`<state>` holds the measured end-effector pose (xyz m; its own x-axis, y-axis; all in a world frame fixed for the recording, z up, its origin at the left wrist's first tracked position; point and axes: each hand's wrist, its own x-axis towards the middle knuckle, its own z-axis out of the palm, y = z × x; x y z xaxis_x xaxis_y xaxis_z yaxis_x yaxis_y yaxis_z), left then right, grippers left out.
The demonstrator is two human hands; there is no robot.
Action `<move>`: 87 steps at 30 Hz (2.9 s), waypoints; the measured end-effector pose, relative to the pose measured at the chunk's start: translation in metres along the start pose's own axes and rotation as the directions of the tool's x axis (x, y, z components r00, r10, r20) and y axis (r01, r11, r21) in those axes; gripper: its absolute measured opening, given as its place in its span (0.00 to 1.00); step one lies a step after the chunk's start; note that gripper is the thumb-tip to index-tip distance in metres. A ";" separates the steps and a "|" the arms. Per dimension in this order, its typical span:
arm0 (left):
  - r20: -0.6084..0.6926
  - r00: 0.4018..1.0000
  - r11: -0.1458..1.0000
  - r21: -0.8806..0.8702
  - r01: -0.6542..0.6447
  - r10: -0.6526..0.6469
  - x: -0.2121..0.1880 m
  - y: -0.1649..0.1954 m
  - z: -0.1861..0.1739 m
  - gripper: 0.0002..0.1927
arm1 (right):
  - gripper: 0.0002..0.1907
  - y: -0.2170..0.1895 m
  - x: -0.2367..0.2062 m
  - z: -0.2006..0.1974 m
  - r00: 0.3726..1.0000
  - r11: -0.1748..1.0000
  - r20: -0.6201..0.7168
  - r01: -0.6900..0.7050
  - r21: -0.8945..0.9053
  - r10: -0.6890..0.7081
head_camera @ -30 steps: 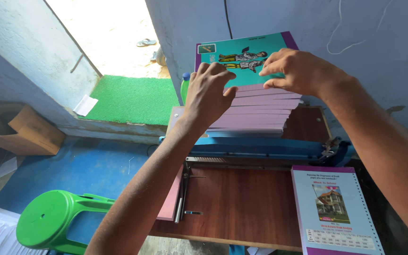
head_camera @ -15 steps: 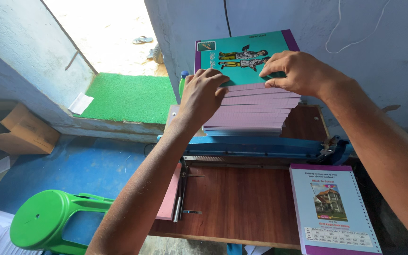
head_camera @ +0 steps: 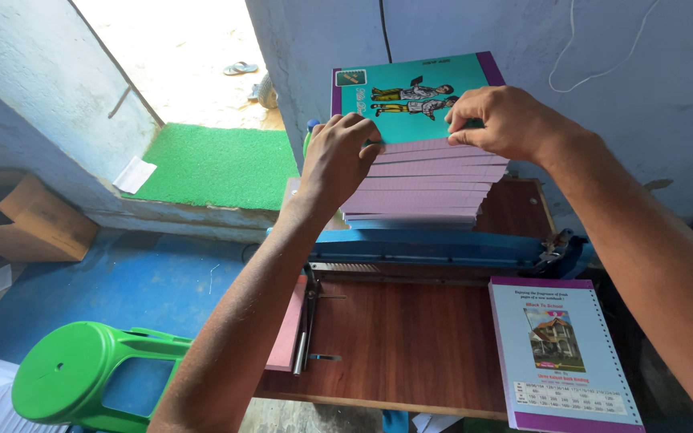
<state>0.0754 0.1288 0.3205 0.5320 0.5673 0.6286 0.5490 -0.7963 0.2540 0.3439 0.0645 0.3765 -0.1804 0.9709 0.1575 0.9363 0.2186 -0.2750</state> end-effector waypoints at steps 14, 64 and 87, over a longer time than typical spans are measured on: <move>0.032 0.997 0.997 -0.020 -0.077 0.077 0.014 -0.009 -0.006 0.05 | 0.12 -0.003 -0.003 -0.001 0.987 0.990 -0.098 0.116 -0.079 -0.124; -0.027 0.970 0.968 0.086 -0.237 0.240 0.006 -0.009 0.004 0.07 | 0.10 0.094 -0.146 0.032 0.831 0.986 -0.542 0.038 -0.163 -0.122; 0.217 0.975 0.995 0.076 -0.069 0.051 0.022 -0.007 -0.001 0.16 | 0.12 0.080 -0.116 0.033 0.827 0.980 -0.528 0.152 -0.124 -0.195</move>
<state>0.0827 0.1471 0.3334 0.6865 0.5578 0.4665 0.5584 -0.8153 0.1531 0.4292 -0.0271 0.3048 -0.1730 0.7081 0.6845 0.9280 0.3501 -0.1276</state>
